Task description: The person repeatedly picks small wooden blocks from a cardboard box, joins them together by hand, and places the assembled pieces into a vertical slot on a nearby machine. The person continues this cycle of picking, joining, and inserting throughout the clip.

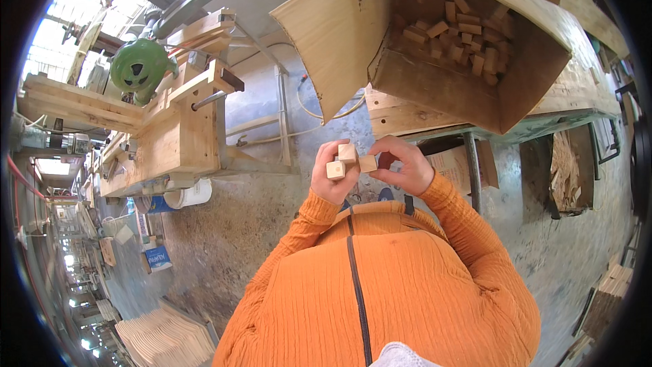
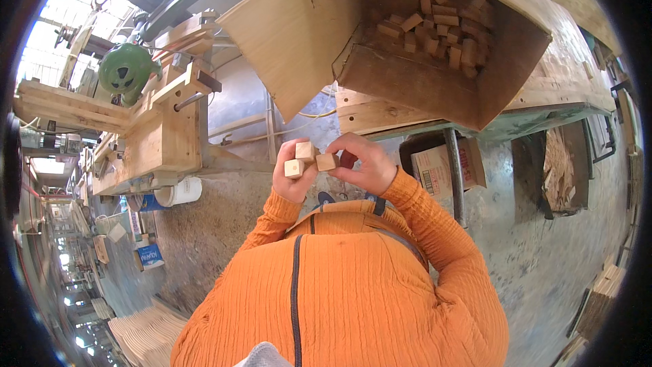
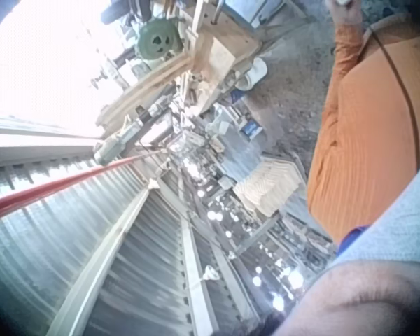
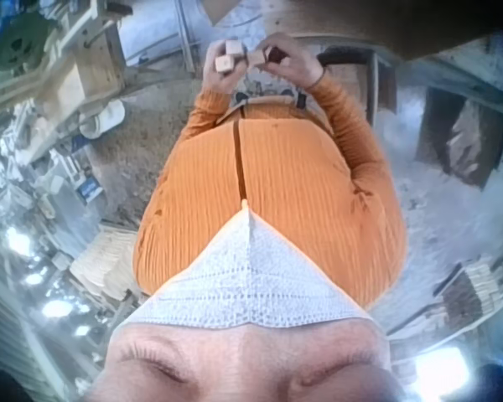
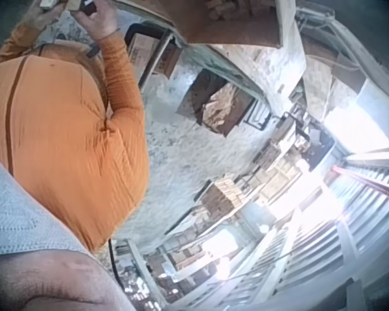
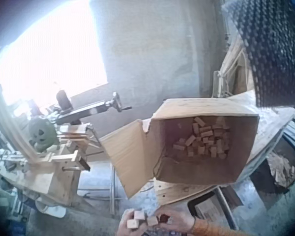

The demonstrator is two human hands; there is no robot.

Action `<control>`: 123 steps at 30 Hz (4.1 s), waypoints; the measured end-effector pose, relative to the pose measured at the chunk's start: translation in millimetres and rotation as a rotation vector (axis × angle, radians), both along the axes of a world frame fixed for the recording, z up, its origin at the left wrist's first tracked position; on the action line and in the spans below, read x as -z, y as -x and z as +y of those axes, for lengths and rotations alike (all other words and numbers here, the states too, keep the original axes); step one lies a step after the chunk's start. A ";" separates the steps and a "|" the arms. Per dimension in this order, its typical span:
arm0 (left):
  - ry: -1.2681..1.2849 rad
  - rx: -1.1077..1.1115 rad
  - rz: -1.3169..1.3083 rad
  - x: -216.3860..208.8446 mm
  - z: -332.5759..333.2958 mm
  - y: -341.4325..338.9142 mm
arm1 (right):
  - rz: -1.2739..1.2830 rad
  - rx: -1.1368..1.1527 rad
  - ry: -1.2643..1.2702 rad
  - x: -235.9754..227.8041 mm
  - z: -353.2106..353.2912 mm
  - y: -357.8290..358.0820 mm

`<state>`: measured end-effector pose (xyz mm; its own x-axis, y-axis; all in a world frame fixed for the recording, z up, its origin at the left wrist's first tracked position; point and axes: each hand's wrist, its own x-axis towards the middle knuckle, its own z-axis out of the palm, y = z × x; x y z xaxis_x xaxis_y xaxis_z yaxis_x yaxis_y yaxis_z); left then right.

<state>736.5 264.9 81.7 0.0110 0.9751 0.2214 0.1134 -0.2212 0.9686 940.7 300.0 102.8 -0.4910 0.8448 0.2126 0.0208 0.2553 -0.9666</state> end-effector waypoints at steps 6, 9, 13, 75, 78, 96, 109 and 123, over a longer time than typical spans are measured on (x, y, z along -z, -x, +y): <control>-0.008 0.086 0.207 -5.3 2.1 2.7 | 0.035 0.046 0.025 7.1 -0.4 -0.6; -0.078 0.100 0.292 -19.8 -0.8 -1.0 | 0.064 0.029 0.021 9.1 0.2 -4.2; -0.090 0.064 0.243 -17.8 -2.8 -1.0 | 0.112 -0.005 0.018 11.7 -1.4 -2.8; -0.324 0.076 0.276 -15.7 -23.3 11.0 | 0.123 -0.091 -0.066 -1.1 -19.4 15.6; -0.288 0.093 0.268 -10.1 -25.3 11.5 | 0.064 -0.087 -0.129 -2.0 -20.1 16.0; -0.275 0.053 0.302 5.6 -29.6 16.5 | -0.053 -0.150 -0.164 -2.5 -15.1 23.8; -0.305 0.068 0.380 1.2 -18.0 3.3 | -0.055 -0.099 -0.165 -1.3 -14.3 10.1; 0.098 0.158 0.153 18.3 -19.8 0.4 | -0.065 -0.041 0.066 4.1 -15.4 3.9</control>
